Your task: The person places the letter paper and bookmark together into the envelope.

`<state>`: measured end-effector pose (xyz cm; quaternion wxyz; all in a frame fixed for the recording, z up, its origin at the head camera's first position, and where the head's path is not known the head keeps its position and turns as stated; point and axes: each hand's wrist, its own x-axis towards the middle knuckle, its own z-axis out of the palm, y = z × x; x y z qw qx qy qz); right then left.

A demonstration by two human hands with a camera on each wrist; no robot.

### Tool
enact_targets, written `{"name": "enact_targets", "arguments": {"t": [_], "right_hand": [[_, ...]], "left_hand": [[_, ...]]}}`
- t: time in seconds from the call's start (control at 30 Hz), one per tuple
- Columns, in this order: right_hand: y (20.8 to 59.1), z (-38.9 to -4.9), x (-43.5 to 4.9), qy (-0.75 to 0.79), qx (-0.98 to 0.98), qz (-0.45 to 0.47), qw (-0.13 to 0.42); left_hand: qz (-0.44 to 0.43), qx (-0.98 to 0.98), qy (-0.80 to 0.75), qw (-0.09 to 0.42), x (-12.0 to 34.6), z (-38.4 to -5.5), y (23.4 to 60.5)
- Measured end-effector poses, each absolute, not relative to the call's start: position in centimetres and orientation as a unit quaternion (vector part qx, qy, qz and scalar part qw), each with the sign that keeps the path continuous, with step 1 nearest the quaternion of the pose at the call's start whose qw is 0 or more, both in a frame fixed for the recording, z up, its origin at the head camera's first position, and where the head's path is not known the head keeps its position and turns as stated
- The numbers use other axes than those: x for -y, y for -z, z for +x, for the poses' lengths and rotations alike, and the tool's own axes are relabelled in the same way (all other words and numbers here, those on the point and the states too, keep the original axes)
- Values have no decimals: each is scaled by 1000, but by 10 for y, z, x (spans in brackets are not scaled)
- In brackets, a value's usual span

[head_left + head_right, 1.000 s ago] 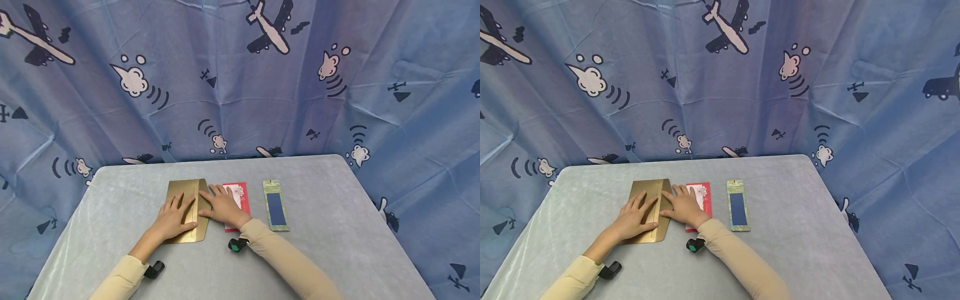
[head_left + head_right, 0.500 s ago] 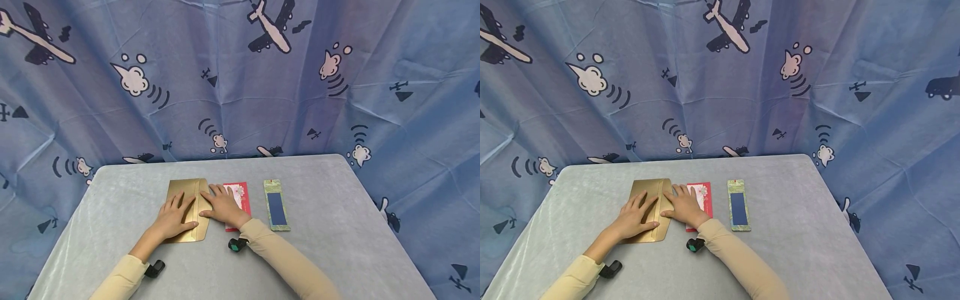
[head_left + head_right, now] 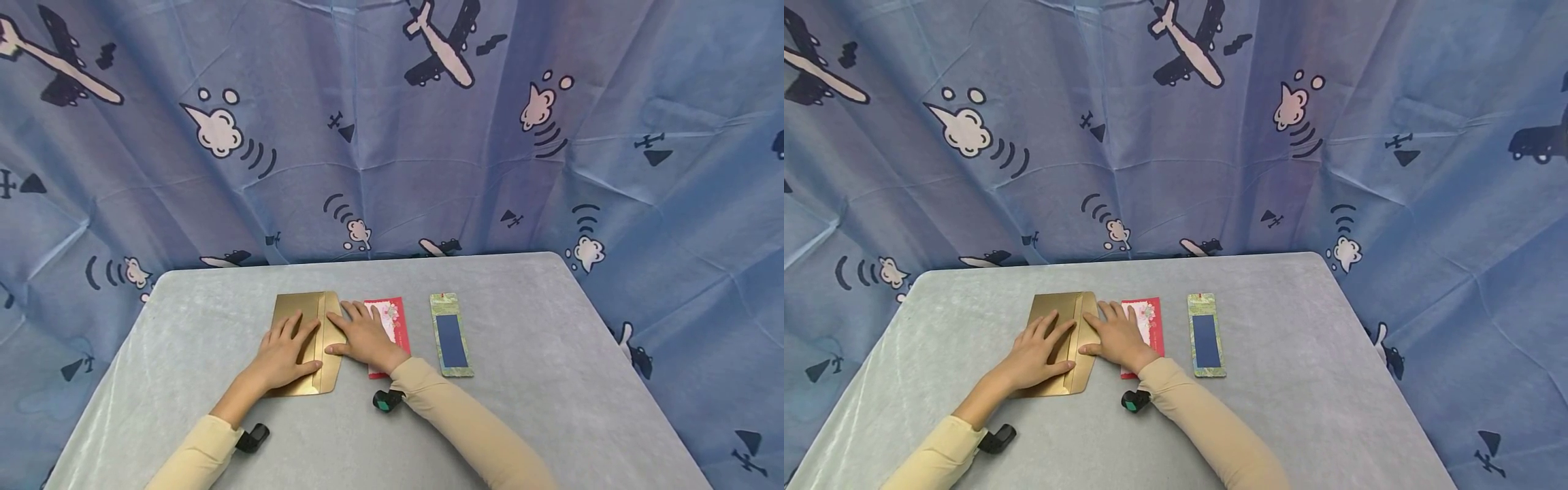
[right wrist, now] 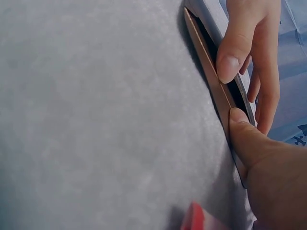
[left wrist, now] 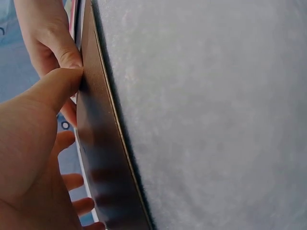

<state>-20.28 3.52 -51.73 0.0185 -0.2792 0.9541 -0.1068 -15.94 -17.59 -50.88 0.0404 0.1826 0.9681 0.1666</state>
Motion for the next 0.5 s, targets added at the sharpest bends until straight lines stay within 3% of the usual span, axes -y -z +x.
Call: {"name": "enact_targets", "arguments": {"t": [0.5], "right_hand": [[518,-203,-34,108,-954,-277,24]], "left_hand": [[174,-969,-168,55,169,-157,503]]}}
